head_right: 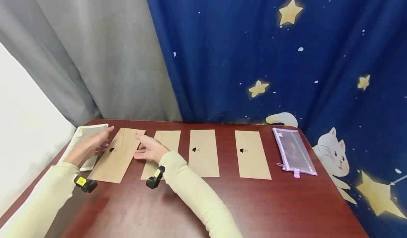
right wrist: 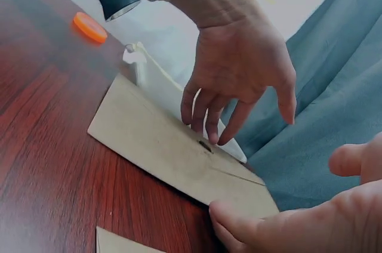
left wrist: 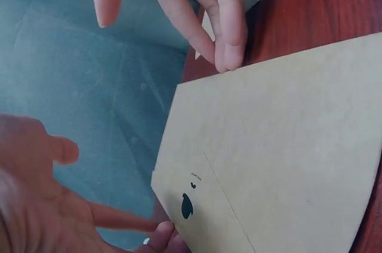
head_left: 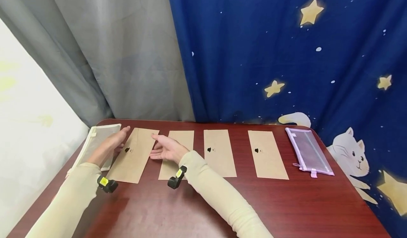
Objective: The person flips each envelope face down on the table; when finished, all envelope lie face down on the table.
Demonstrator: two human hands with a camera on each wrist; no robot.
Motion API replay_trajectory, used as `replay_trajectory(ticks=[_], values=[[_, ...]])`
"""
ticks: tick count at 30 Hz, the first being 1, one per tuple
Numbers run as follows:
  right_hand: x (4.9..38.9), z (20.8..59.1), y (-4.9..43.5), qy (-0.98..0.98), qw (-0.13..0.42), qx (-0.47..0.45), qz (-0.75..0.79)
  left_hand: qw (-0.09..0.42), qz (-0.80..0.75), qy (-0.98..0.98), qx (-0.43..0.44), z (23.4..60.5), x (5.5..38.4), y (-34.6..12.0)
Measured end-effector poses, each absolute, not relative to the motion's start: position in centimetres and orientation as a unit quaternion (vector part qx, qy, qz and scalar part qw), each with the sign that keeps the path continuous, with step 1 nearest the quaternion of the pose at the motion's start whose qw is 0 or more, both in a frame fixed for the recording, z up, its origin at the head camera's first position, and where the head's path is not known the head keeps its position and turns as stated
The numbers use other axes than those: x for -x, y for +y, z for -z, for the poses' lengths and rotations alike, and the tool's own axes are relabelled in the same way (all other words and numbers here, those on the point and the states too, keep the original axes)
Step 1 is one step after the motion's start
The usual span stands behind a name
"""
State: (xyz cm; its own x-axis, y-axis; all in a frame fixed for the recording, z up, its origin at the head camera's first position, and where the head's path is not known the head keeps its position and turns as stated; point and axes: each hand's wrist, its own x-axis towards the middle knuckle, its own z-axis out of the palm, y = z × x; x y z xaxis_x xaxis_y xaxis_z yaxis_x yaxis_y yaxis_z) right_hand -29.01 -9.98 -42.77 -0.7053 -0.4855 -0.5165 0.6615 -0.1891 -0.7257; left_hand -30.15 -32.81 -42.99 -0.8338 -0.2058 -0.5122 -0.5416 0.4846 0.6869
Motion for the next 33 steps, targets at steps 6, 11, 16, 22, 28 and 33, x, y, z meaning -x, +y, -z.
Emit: replay_trajectory(ticks=[6, 11, 16, 22, 28, 33], values=[[28.3, 42.6, -9.9, 0.639, 0.274, -0.018, 0.718, 0.167, -0.458, 0.848, 0.208, 45.1, 31.4, -34.9], [27.6, 42.4, -10.2, 0.700, 0.152, -0.028, 0.697, 0.158, -0.473, 0.851, 0.168, 40.8, 27.9, -32.5], [27.8, 42.2, -10.0, 0.689, 0.088, -0.040, 0.718, 0.158, -0.486, 0.848, 0.143, 38.3, 26.5, -31.2], [28.4, 41.7, -8.6, 0.639, 0.103, -0.049, 0.761, 0.132, -0.513, 0.837, 0.139, 37.1, 26.6, -30.8], [28.2, 42.0, -7.4, 0.612, 0.162, -0.035, 0.773, 0.105, -0.565, 0.809, 0.123, 36.4, 25.7, -31.0], [28.2, 41.9, -6.8, 0.609, 0.176, -0.020, 0.773, 0.084, -0.604, 0.786, 0.104, 35.7, 25.2, -31.0]])
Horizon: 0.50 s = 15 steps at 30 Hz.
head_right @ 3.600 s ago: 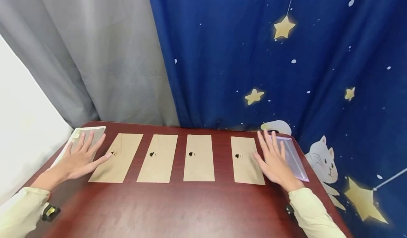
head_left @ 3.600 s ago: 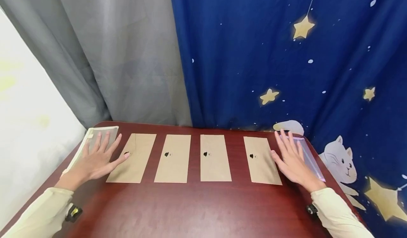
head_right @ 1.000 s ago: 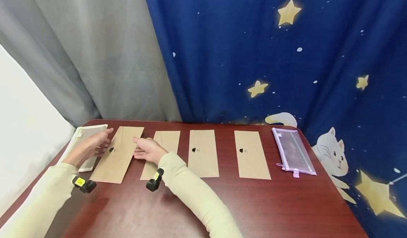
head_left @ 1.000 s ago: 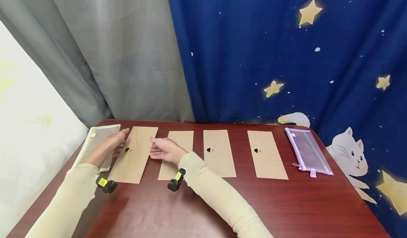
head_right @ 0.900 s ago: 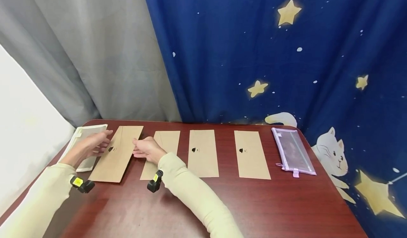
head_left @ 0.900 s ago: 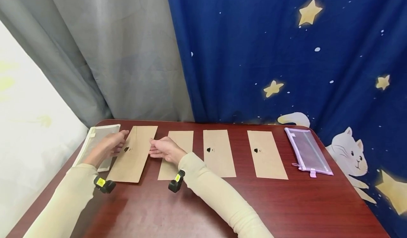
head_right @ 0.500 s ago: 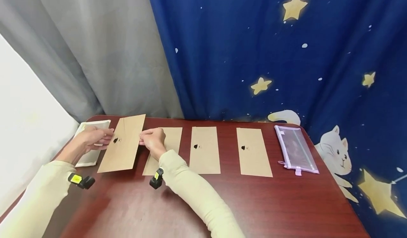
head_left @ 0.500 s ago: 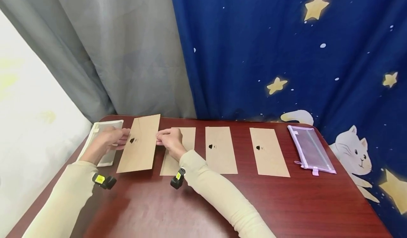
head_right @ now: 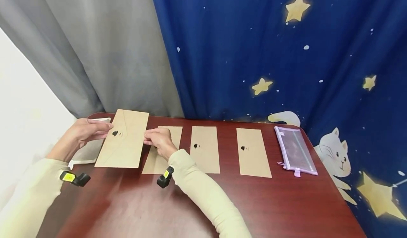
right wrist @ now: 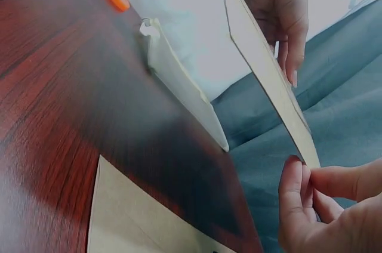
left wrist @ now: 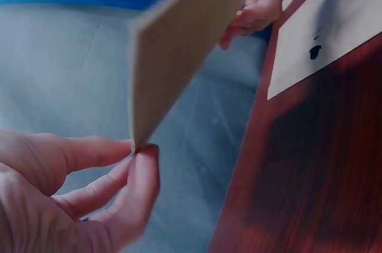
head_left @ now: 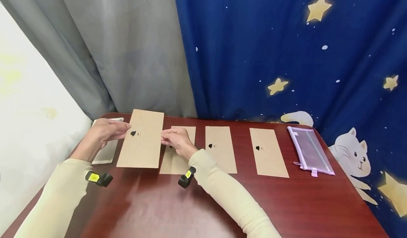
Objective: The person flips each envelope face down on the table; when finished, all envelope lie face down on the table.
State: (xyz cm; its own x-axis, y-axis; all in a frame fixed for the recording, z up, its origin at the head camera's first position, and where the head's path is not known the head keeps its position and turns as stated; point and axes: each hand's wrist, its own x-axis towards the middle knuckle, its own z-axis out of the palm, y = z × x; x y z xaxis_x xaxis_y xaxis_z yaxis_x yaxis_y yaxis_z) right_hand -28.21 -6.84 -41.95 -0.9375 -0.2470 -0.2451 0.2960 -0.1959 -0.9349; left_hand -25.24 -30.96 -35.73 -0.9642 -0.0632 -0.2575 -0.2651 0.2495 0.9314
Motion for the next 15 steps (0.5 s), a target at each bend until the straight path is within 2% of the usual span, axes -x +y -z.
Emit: replay_trajectory(ticks=[3, 5, 7, 11, 15], values=[[28.5, 41.6, -6.5, 0.610, 0.174, -0.011, 0.773, 0.070, -0.616, 0.777, 0.110, 35.2, 25.2, -30.6], [28.4, 41.2, -6.3, 0.647, 0.147, 0.004, 0.748, 0.061, -0.623, 0.772, 0.115, 34.7, 25.1, -30.3], [28.1, 40.4, -6.3, 0.706, 0.101, 0.038, 0.700, 0.052, -0.635, 0.762, 0.113, 34.0, 25.0, -29.8], [26.0, 37.7, -7.1, 0.817, -0.026, 0.153, 0.555, 0.027, -0.641, 0.761, 0.091, 32.8, 24.7, -28.5], [23.0, 35.0, -8.6, 0.868, -0.093, 0.266, 0.408, -0.020, -0.599, 0.798, 0.073, 32.2, 24.5, -27.2]])
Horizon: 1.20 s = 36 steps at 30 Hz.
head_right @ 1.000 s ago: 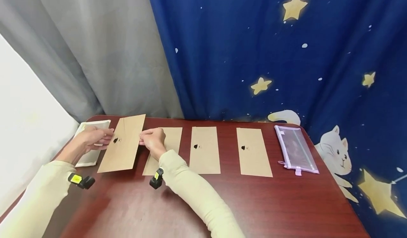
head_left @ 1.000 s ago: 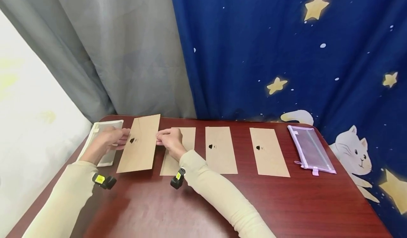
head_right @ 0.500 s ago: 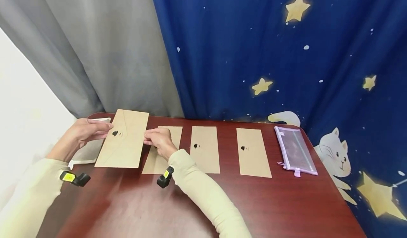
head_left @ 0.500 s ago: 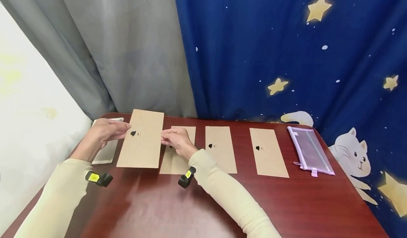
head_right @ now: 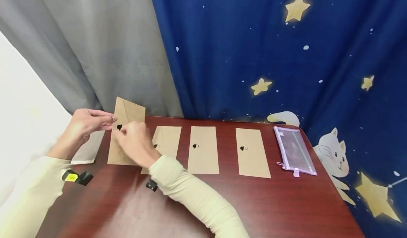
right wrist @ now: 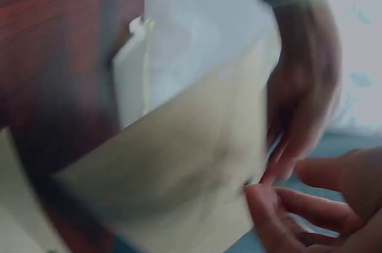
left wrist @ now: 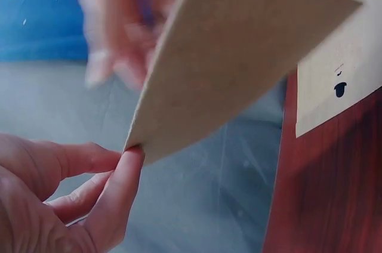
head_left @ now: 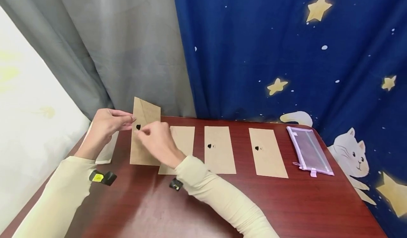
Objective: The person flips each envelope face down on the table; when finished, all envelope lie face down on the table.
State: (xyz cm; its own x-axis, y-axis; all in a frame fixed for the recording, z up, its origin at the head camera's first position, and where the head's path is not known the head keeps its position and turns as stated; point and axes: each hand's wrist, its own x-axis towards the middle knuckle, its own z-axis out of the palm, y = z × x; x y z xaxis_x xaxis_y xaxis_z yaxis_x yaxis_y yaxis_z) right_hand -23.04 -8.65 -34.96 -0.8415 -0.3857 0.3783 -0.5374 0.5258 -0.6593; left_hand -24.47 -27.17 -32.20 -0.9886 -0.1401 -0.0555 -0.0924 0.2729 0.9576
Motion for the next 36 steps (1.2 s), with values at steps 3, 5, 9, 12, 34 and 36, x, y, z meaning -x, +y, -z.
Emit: replay_trajectory(ticks=[3, 5, 9, 12, 34, 36], values=[[21.5, 34.1, -9.9, -0.905, 0.148, -0.292, -0.272, 0.040, 0.563, -0.822, -0.073, 32.0, 24.4, -26.3], [20.9, 34.0, -10.5, -0.922, 0.183, -0.284, -0.189, 0.045, 0.544, -0.834, -0.077, 32.0, 24.3, -25.9], [20.5, 34.3, -11.2, -0.935, 0.228, -0.260, -0.074, 0.040, 0.523, -0.848, -0.080, 31.9, 24.1, -25.5], [20.5, 34.7, -11.3, -0.938, 0.240, -0.249, -0.033, 0.046, 0.503, -0.860, -0.074, 31.9, 23.7, -25.1], [22.2, 34.3, -10.0, -0.946, 0.219, -0.206, -0.124, -0.239, 0.754, -0.609, -0.062, 41.8, 24.6, -27.7], [22.3, 34.3, -9.9, -0.946, 0.219, -0.201, -0.130, -0.239, 0.756, -0.606, -0.061, 41.7, 24.6, -27.8]])
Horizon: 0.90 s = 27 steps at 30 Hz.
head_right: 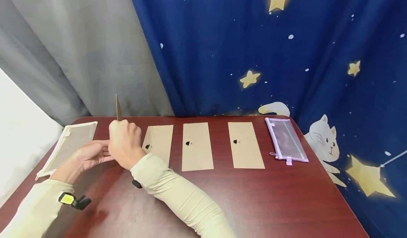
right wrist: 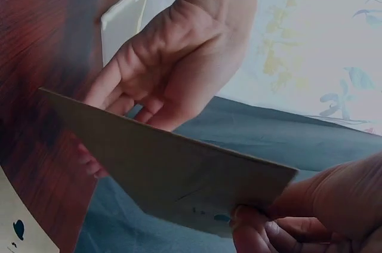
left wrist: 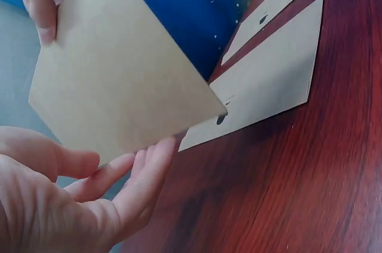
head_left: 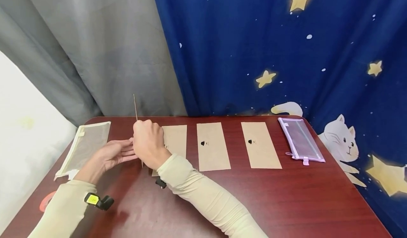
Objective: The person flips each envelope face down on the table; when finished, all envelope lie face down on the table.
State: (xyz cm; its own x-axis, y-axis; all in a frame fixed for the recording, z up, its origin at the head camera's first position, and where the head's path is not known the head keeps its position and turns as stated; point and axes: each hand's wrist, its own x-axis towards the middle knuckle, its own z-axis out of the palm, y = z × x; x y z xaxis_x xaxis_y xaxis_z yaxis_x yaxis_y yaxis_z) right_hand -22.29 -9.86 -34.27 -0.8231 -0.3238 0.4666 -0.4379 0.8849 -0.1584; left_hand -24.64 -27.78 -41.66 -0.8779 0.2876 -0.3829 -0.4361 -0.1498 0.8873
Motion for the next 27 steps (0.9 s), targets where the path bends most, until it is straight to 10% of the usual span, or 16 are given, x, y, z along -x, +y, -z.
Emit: replay_trajectory(ticks=[27], values=[[25.3, 37.4, -7.6, -0.872, 0.133, -0.125, -0.453, 0.097, -0.648, 0.752, 0.074, 39.6, 23.9, -30.7]])
